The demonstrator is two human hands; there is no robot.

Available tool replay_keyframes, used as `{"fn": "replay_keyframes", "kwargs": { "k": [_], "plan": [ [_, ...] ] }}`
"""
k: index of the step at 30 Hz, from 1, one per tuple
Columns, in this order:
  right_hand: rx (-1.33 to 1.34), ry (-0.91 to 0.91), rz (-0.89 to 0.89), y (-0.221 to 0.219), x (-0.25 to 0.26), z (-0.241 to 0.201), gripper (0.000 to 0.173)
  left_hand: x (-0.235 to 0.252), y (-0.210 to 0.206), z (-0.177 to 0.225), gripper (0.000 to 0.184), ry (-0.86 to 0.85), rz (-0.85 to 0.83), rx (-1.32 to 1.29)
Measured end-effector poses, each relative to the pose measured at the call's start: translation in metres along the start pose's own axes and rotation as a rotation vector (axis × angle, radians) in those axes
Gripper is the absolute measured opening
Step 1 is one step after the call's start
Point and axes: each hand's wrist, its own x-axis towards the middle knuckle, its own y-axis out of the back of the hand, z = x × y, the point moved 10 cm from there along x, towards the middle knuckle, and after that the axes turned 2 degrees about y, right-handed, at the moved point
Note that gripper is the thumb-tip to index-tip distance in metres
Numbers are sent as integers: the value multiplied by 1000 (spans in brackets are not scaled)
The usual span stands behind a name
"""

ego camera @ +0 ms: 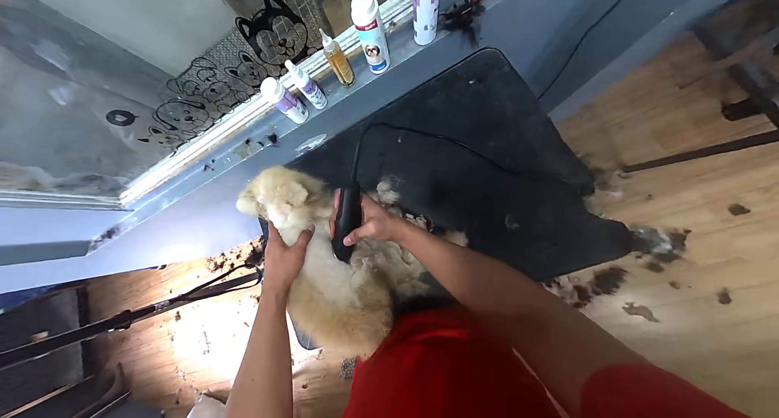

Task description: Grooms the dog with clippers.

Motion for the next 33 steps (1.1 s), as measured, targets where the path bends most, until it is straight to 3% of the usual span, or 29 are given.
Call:
{"fn": "replay_keyframes", "kwargs": {
  "k": [4, 11, 20, 24, 33],
  "plan": [
    [15, -100, -69, -3, -5, 13, 64, 0, 1, 4, 90, -29, 8, 25],
    [91, 217, 7, -9, 42, -57, 61, 1, 2, 10, 74, -45, 5, -30],
    [110, 244, -46, -11, 81, -69, 60, 2, 1, 10, 52, -1, -52, -38],
    [79, 167, -92, -9, 91, -57, 63, 18, 0, 16, 39, 5, -31, -72],
    [-128, -119, -96, 21, 54, 1, 67, 24, 1, 18, 43, -11, -7, -85]
  ]
}}
